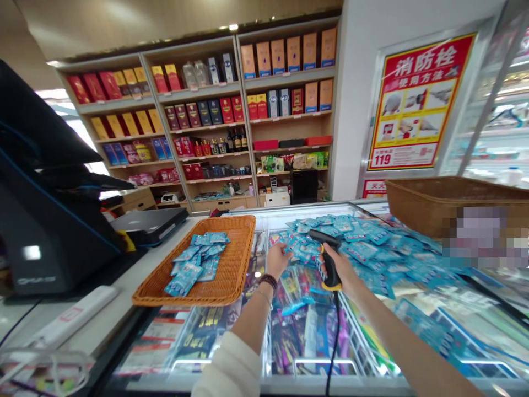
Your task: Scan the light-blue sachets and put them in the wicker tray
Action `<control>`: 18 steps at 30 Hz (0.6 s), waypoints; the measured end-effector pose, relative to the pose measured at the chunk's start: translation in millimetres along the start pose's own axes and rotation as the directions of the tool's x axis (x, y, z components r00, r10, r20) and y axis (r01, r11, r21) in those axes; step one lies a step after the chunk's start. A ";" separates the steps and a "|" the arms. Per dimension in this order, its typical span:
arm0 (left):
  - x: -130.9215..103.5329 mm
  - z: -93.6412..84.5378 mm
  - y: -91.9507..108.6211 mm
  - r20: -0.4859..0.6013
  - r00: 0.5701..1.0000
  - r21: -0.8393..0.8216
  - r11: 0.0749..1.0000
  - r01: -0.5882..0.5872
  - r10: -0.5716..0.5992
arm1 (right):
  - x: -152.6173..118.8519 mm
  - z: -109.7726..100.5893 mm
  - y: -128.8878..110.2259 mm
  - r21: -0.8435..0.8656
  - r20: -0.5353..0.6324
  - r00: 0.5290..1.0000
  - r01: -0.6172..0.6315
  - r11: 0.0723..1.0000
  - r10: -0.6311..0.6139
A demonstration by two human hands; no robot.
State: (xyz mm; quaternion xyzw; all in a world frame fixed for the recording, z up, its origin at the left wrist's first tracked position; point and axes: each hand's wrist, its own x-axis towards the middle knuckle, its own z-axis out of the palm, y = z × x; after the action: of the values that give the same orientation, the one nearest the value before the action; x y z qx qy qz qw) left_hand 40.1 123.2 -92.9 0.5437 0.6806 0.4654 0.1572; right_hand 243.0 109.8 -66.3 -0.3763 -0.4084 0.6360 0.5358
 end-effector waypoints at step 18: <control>-15.1 22.4 13.9 -0.195 0.980 -0.052 0.998 0.035 -0.045 | -12.4 0.4 4.1 -0.011 0.030 0.999 -0.037 0.999 0.038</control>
State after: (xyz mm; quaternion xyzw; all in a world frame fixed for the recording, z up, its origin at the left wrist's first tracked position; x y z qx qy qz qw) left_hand 69.9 119.8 -97.7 0.4773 0.6921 0.5298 0.1117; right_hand 242.9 97.1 -69.4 -0.3769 -0.4129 0.6494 0.5155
